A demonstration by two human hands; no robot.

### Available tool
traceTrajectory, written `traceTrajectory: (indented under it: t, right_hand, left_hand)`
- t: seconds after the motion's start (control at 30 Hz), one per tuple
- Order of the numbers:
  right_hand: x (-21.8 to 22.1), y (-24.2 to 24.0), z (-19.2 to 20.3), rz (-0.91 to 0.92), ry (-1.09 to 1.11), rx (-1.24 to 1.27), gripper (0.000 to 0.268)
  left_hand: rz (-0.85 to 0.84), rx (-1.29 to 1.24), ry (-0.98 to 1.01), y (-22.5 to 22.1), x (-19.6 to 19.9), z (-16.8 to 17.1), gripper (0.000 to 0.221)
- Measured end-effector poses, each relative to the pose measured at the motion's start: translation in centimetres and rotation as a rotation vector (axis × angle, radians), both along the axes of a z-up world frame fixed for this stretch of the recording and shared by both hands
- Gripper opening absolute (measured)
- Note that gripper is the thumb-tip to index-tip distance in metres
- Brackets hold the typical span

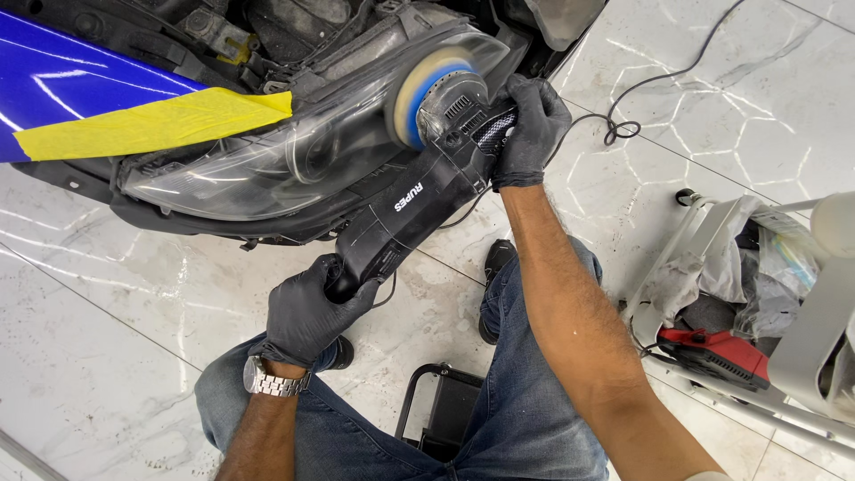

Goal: The person uses a dual-action polisher to buff the surface of a car headlight. They move the tool in overlapping passes across the headlight lens while the adjacent body panel is masked with tape.

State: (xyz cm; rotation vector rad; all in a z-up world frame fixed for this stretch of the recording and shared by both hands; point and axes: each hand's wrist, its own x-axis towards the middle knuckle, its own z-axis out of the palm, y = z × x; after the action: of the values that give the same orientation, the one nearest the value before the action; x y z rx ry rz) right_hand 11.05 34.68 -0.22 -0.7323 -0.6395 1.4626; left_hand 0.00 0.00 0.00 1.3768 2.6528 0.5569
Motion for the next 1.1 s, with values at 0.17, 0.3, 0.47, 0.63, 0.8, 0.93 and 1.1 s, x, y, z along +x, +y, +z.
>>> traceTrajectory:
  t: [0.17, 0.3, 0.47, 0.63, 0.8, 0.93, 1.1]
  right_hand:
    - [0.1, -0.2, 0.0, 0.025, -0.018, -0.001, 0.014]
    - [-0.1, 0.0, -0.4, 0.012, -0.004, 0.001, 0.014]
    - [-0.4, -0.5, 0.6, 0.012, -0.03, 0.016, 0.013]
    - [-0.7, -0.8, 0.6, 0.031, 0.011, -0.012, 0.011]
    - [-1.0, -1.3, 0.3, 0.024, -0.01, 0.003, 0.015]
    - [-1.4, -2.3, 1.0, 0.026, 0.013, -0.001, 0.019]
    - [-1.6, -2.8, 0.7, 0.004, -0.084, 0.053, 0.016]
  left_hand:
    - [0.024, -0.026, 0.011, -0.2, -0.1, -0.5, 0.067]
    - [0.024, -0.049, -0.019, -0.3, -0.1, -0.4, 0.067]
    - [0.025, -0.065, -0.053, -0.5, -0.3, 0.3, 0.065]
    - [0.014, -0.052, -0.036, -1.2, -0.8, -0.3, 0.066]
    - [0.022, -0.057, -0.084, -1.6, -0.9, 0.7, 0.065]
    - [0.045, -0.102, -0.143, -2.0, -1.1, 1.2, 0.064]
    - [0.074, -0.151, -0.191, -2.8, -1.4, 1.7, 0.063]
